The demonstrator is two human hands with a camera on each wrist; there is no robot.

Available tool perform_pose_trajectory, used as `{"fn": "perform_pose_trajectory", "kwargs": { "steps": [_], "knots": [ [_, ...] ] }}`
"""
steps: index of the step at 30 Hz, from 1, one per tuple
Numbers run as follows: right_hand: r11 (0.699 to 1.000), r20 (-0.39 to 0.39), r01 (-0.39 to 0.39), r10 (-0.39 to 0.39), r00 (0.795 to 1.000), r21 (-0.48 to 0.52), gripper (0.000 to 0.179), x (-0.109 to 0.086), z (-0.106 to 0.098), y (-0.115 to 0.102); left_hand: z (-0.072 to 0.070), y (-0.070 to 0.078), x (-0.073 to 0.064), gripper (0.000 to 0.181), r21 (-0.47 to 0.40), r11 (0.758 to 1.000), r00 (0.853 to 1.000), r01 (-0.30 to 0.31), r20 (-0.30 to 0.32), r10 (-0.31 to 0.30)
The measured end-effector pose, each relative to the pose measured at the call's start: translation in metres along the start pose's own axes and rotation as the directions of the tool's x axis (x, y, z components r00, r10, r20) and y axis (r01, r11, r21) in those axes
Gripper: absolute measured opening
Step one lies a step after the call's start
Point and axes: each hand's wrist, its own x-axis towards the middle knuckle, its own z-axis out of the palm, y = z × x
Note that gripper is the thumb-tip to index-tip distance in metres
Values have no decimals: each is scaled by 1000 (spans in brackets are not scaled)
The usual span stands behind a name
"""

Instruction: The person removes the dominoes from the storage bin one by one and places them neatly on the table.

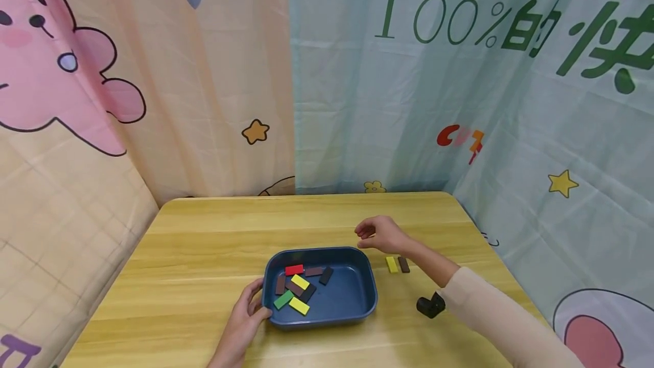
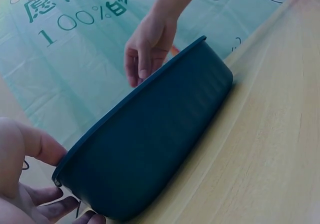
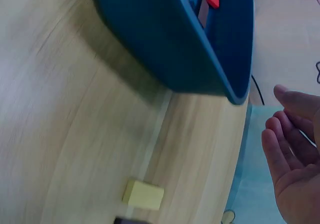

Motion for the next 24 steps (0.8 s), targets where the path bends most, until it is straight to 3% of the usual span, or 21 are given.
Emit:
{"fn": "perform_pose_trajectory", "kwargs": {
  "steps": [6, 9, 15, 19, 24],
  "knots": [
    [996, 112, 86, -88, 990, 21, 27, 7, 21, -9, -2, -1, -2, 71, 21, 1000, 1000, -15, -3, 15],
    [992, 175, 129, -127, 976, -3, 26, 10, 30, -14, -2, -2, -2, 72, 17, 999, 999, -43, 13, 43],
    [980, 277, 196, -176, 944, -44, 27, 17, 42, -21, -2, -2, -1, 73, -18, 999, 999, -42, 27, 43],
    [963, 348, 243, -188, 918, -120, 25, 23, 47, -24, -4, -5, -2, 70, -43, 998, 998, -55, 38, 56],
    [910, 438, 347, -223, 871, -227, 24, 32, 53, -33, -5, -5, -2, 71, -60, 996, 996, -73, 52, 76]
  ]
}}
